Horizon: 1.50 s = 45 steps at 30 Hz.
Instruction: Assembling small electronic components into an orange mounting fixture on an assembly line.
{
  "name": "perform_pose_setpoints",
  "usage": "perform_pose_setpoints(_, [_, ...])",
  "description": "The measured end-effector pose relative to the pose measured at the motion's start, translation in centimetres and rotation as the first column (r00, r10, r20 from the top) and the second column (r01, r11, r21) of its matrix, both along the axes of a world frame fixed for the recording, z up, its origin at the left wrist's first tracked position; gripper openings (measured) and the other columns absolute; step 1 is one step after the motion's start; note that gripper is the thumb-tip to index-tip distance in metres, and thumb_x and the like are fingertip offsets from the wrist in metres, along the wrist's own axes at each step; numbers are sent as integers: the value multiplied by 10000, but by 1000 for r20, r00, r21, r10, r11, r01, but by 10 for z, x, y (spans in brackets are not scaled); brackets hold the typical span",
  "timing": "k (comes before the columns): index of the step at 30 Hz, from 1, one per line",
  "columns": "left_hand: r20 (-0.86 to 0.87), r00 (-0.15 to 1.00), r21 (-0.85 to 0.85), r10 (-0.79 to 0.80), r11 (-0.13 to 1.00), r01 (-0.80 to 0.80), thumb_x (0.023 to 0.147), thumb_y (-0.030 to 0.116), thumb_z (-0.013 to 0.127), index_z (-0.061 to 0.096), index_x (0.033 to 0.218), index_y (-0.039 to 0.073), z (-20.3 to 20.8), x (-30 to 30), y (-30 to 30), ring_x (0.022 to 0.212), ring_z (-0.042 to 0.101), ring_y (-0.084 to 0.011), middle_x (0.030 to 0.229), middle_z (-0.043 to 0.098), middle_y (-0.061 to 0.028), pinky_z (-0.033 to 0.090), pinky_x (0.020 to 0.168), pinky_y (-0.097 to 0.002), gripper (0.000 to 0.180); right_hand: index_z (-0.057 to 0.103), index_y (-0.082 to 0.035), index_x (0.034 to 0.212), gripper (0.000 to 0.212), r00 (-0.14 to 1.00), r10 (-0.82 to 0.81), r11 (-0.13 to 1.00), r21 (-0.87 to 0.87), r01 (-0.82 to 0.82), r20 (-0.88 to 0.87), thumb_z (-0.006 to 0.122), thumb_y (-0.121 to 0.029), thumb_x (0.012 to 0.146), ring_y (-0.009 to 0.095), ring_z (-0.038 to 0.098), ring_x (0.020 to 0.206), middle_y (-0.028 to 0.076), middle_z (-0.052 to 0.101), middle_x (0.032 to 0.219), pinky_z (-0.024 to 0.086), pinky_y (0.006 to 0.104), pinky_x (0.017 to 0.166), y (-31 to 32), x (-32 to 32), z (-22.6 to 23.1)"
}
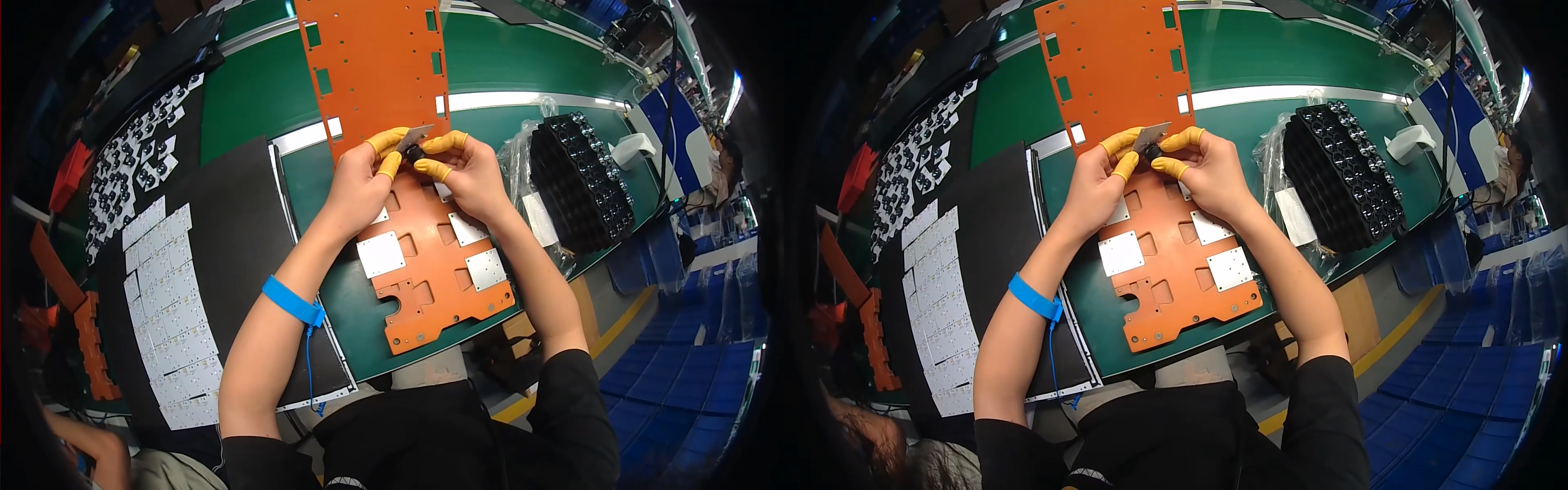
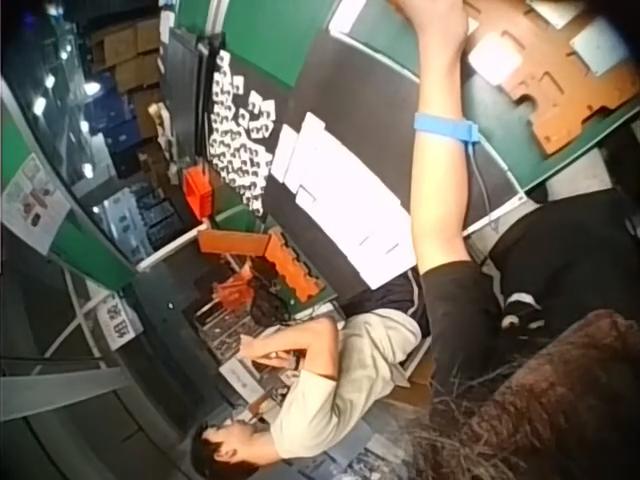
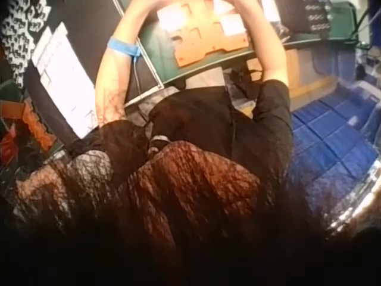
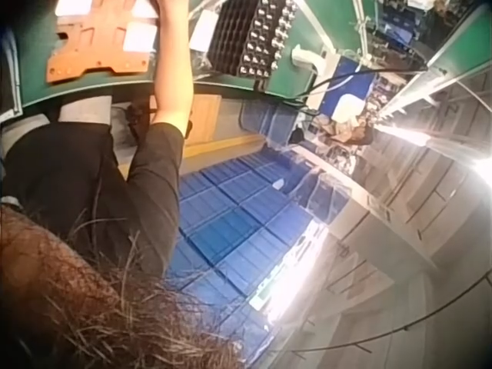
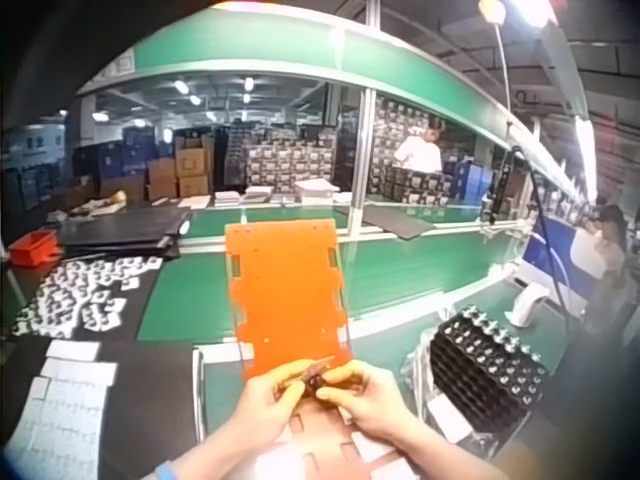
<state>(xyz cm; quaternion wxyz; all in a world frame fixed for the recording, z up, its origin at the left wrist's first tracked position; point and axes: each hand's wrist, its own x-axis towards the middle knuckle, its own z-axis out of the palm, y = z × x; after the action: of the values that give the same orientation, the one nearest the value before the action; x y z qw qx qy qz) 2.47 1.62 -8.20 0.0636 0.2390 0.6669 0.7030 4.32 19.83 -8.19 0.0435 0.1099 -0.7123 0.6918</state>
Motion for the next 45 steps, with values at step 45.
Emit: perform_pose_setpoints(45, [-544,839,-235,29,954,-186,794,130,728,540,1153,24,14,25,11,742,675,-183,829,669,-88,545,663,-276,419,392,-22,1365,572,922,333,915,-305,-266,197,649,-141,867,70,561,742,31,604,934,458,192,632,21,5,21])
